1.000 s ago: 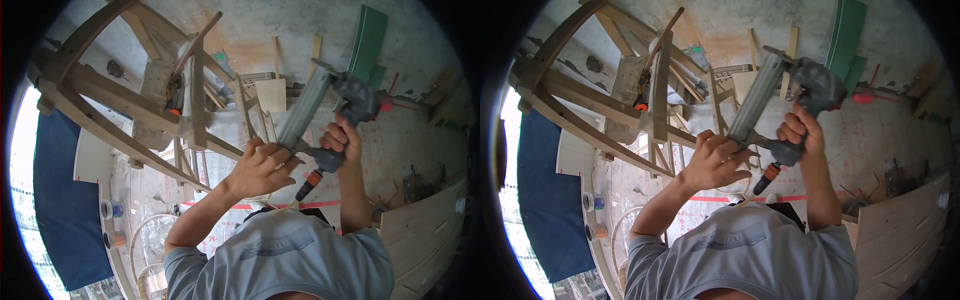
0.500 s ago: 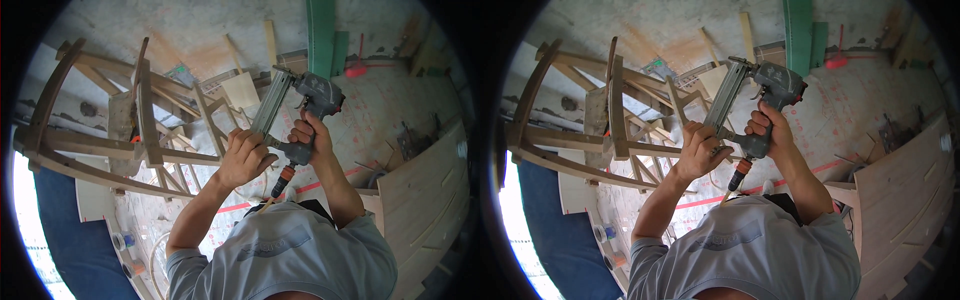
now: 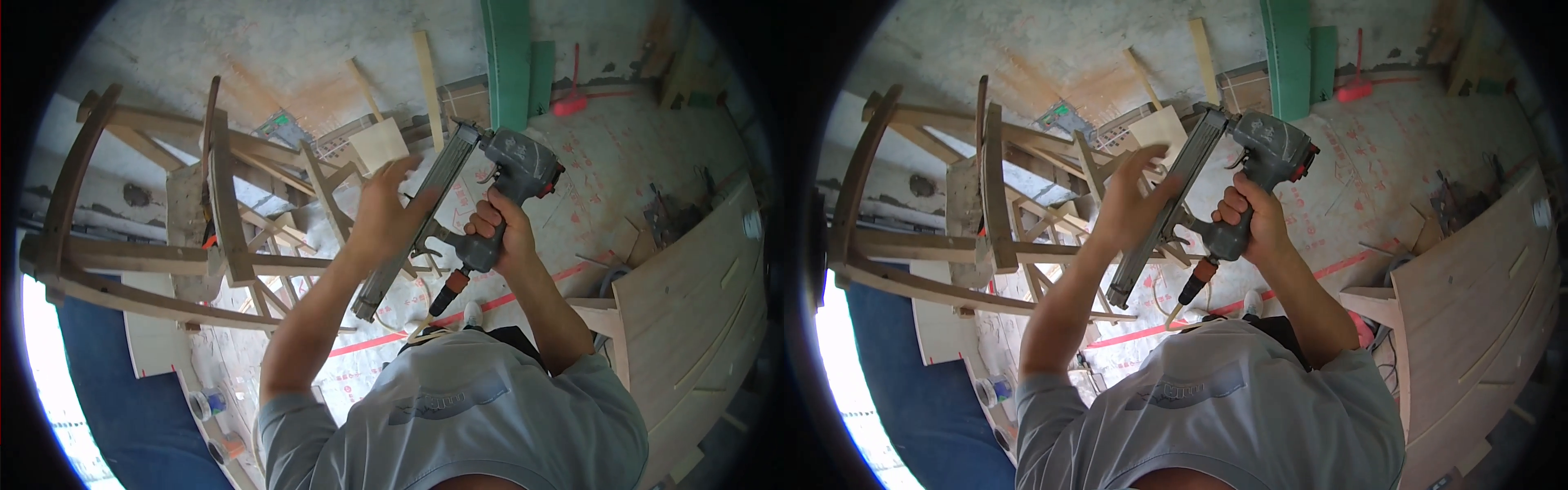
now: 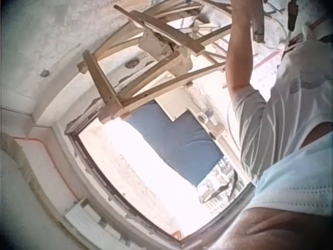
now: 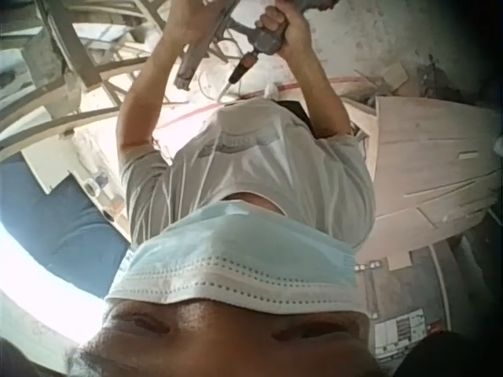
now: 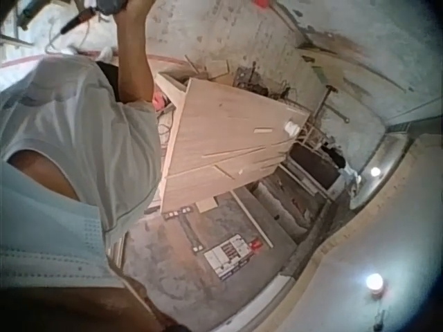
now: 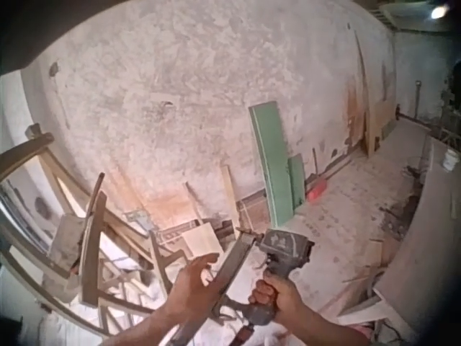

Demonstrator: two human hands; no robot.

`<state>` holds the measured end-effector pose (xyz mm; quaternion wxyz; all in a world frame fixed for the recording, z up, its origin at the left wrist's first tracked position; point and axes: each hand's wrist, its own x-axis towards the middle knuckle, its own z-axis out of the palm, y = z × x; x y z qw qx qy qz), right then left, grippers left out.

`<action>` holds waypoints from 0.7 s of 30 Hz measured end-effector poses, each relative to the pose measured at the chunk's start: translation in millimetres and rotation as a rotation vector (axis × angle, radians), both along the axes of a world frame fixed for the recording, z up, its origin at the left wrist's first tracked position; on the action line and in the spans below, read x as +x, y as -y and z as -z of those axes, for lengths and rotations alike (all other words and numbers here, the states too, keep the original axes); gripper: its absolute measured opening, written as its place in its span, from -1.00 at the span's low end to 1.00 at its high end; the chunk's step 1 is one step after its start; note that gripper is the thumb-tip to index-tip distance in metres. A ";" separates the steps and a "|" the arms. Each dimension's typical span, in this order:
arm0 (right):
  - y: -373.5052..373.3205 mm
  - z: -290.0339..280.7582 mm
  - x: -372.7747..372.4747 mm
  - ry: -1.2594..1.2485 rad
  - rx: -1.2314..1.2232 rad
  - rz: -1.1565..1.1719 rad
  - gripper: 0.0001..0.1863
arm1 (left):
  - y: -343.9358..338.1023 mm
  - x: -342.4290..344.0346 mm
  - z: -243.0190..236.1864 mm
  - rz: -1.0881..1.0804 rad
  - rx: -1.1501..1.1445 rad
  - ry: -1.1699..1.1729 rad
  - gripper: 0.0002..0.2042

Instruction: The person cuts a wooden strip using a miter saw, applies glue to it with a brush, and then nails it to the wall using a pneumatic nail gun.

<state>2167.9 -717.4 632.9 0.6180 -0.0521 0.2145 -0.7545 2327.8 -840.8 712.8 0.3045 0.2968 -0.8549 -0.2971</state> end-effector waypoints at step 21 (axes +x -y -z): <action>-18.8 -17.9 42.4 -2.084 0.281 -0.004 -0.62 | -0.9 -11.0 104.5 0.087 1.315 -0.783 -0.47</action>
